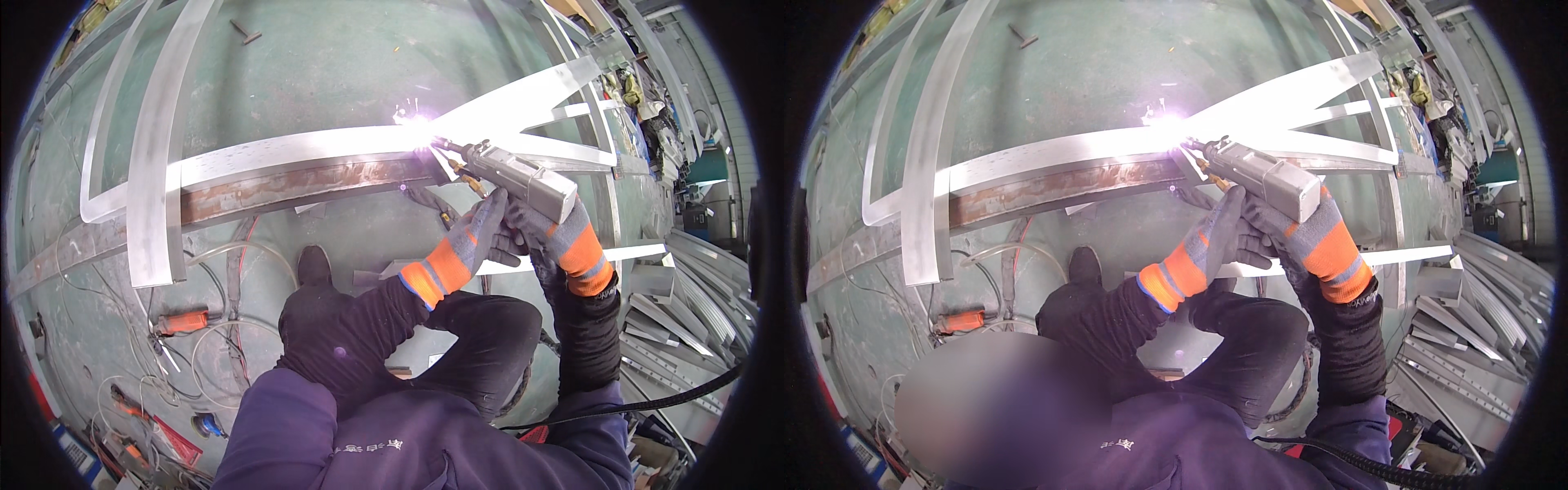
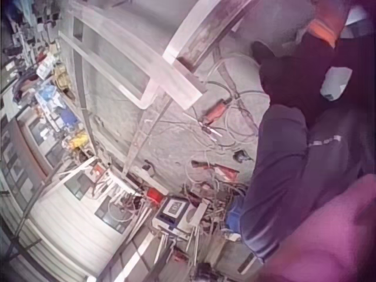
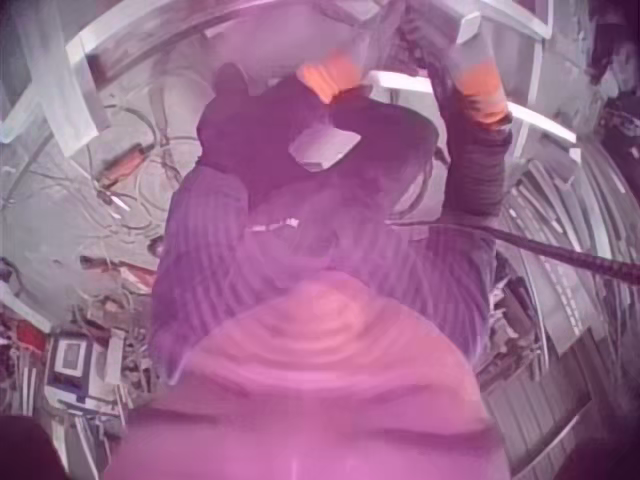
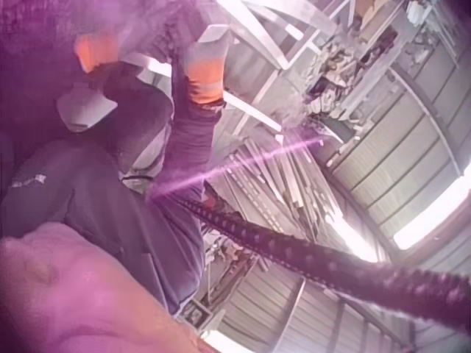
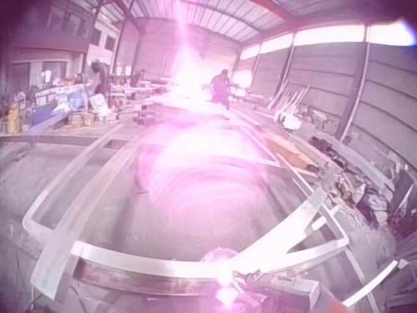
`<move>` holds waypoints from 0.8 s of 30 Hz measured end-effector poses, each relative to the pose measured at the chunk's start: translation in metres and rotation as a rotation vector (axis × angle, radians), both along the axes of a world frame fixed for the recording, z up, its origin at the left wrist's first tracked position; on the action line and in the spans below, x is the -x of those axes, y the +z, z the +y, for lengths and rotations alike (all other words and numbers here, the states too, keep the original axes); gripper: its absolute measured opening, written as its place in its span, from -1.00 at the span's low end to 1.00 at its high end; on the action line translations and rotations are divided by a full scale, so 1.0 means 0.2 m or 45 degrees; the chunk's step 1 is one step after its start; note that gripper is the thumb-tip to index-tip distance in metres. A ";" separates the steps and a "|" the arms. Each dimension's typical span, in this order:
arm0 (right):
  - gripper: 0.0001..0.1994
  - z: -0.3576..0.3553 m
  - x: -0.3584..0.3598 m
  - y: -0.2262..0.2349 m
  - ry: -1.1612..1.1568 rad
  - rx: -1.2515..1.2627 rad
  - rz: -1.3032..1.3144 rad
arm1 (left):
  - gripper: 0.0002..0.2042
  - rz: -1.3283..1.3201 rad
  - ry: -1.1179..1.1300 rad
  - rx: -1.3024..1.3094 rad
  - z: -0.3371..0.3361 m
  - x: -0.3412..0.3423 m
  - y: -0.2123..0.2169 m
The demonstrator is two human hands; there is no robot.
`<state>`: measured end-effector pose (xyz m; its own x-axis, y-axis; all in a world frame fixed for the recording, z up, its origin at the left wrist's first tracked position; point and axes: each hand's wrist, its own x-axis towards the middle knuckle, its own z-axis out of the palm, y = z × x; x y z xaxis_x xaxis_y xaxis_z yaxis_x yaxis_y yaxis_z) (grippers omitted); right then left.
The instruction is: The person welds joints on a large aluminum frame while sitting on the floor, then uses an angle grinder to smooth the welded seams. The person handles the welding torch and grinder with gloved hands, repositioning the frame as needed.
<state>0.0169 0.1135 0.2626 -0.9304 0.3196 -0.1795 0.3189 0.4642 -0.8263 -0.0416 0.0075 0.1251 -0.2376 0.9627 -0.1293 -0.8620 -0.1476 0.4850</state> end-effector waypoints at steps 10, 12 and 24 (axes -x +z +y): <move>-0.54 0.03 -0.06 -0.05 -0.014 0.010 0.072 | -0.22 -0.007 -0.009 -0.046 -0.03 -0.03 0.01; -0.54 0.03 -0.07 -0.06 -0.024 0.015 0.078 | -0.23 -0.025 -0.004 -0.034 -0.03 -0.04 0.02; -0.54 0.00 -0.12 -0.01 -0.044 0.022 0.009 | -0.21 0.023 -0.041 -0.067 -0.02 -0.08 0.01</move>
<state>0.0401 0.1145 0.2599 -0.9200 0.3487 -0.1788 0.3289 0.4389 -0.8362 -0.0249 0.0025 0.1278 -0.2083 0.9752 -0.0744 -0.8577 -0.1455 0.4932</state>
